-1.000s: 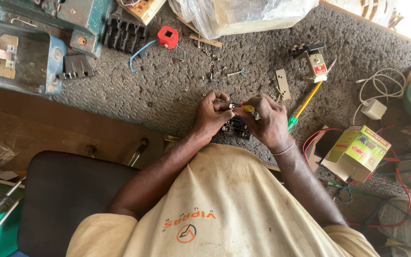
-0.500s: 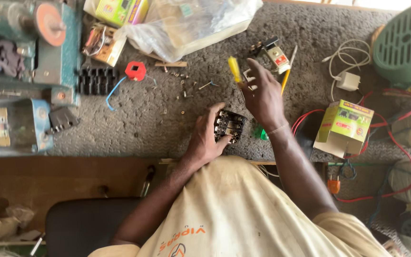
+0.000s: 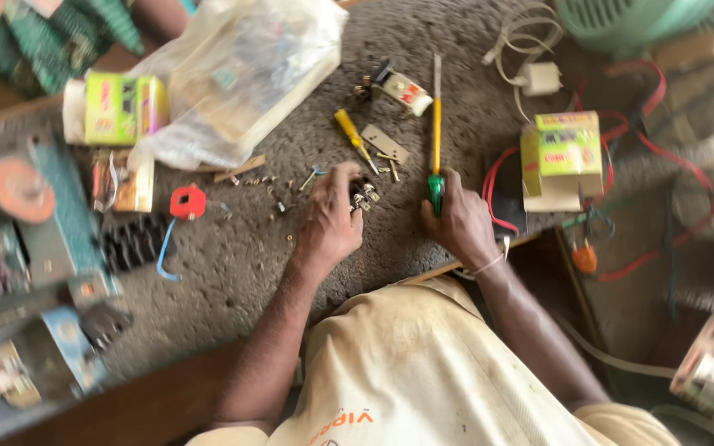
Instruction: The person assembles a small electrical component using a screwdriver and small metal parts. They pick up parts from the workbench, insert them into the component, and tighten screws. The person also handles a plastic bag and a second similar component.
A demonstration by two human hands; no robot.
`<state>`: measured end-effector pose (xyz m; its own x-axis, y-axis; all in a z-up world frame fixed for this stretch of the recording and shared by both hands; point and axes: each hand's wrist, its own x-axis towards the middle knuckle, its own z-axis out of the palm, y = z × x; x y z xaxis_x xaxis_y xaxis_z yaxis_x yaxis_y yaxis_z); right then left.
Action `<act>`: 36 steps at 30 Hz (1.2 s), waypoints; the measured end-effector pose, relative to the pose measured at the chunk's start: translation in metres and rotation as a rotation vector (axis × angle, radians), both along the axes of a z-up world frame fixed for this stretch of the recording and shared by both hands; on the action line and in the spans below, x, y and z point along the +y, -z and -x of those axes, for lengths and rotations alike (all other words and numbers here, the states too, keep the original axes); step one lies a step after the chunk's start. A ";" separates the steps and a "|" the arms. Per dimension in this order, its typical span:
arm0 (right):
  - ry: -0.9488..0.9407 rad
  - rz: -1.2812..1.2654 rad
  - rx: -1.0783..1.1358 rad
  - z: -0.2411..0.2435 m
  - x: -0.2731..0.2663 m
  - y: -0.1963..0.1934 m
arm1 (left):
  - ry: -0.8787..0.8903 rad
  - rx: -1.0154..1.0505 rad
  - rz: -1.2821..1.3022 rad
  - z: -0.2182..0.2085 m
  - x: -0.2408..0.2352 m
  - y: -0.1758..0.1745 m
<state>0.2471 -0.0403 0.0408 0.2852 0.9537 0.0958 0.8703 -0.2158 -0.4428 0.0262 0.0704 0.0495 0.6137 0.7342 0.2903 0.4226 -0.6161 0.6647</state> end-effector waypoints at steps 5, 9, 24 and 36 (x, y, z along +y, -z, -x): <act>0.308 0.072 0.823 0.015 -0.041 -0.023 | 0.037 0.114 0.135 0.003 0.000 -0.003; 0.419 -0.262 1.237 0.063 -0.116 -0.035 | 0.152 -0.021 -0.003 0.007 0.004 -0.003; 0.355 -0.175 0.208 0.099 -0.174 -0.051 | 0.231 0.235 0.341 -0.052 0.041 -0.020; 0.206 -0.136 0.305 0.067 -0.157 -0.072 | 0.001 0.249 0.367 -0.048 0.028 -0.036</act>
